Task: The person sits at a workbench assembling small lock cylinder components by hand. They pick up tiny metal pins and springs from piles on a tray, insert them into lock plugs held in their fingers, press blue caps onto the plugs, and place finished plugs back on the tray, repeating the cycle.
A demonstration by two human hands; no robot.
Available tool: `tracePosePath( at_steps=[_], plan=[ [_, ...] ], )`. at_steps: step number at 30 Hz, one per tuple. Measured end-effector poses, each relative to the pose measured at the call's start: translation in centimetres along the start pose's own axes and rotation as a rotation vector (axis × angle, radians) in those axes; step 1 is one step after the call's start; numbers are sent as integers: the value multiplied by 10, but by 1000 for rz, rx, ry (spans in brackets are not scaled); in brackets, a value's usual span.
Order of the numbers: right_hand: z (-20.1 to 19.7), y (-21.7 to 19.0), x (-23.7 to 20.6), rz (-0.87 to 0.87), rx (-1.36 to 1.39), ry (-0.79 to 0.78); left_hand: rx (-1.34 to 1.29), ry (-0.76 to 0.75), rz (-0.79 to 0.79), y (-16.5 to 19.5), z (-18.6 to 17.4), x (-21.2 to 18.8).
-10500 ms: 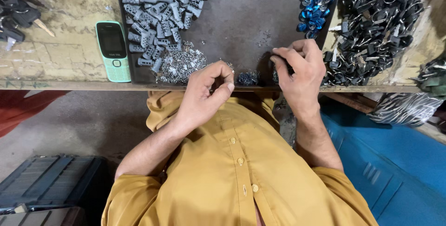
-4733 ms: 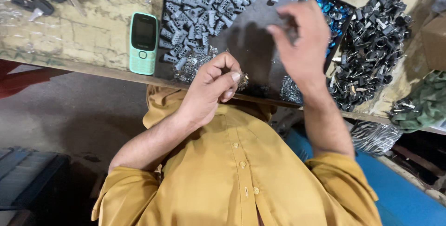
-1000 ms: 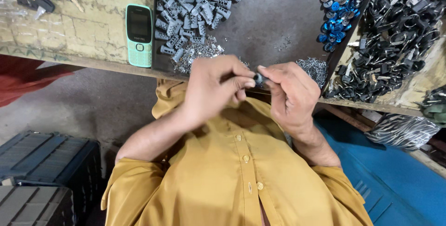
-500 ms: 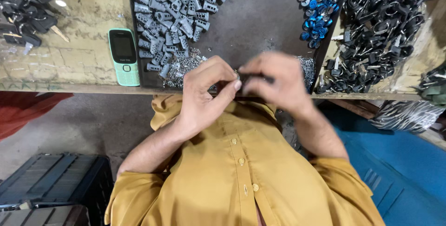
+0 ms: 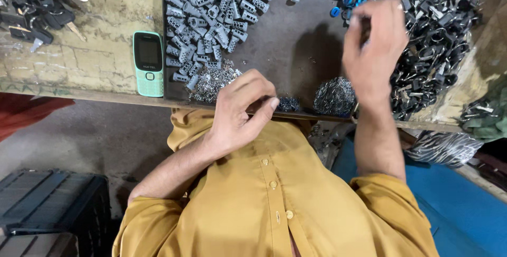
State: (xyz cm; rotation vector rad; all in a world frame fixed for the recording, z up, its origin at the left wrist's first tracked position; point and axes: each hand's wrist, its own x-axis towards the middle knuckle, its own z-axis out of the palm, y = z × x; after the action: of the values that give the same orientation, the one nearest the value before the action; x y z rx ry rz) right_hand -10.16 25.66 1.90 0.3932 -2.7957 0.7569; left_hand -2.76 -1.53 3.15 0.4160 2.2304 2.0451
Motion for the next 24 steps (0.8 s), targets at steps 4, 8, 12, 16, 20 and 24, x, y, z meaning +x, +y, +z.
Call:
tracePosePath(
  at_steps=[4, 8, 12, 16, 20, 24],
  plan=[
    [1, -55, -51, 374, 751, -149, -11, -59, 59, -2, 8, 8],
    [1, -79, -81, 570, 1114, -75, -18, -74, 95, -5, 16, 12],
    [-2, -81, -87, 411, 1058, -73, -34, -75, 122, -3, 21, 9],
    [-10, -84, -84, 304, 961, -136, -60, -30, 20, 5, 26, 5],
    [-19, -84, -80, 63, 810, -303, -361, -60, -314, 10, 17, -1],
    [-13, -88, -90, -40, 433, -9, -885, -224, -629, 1, 34, 3]
  ],
)
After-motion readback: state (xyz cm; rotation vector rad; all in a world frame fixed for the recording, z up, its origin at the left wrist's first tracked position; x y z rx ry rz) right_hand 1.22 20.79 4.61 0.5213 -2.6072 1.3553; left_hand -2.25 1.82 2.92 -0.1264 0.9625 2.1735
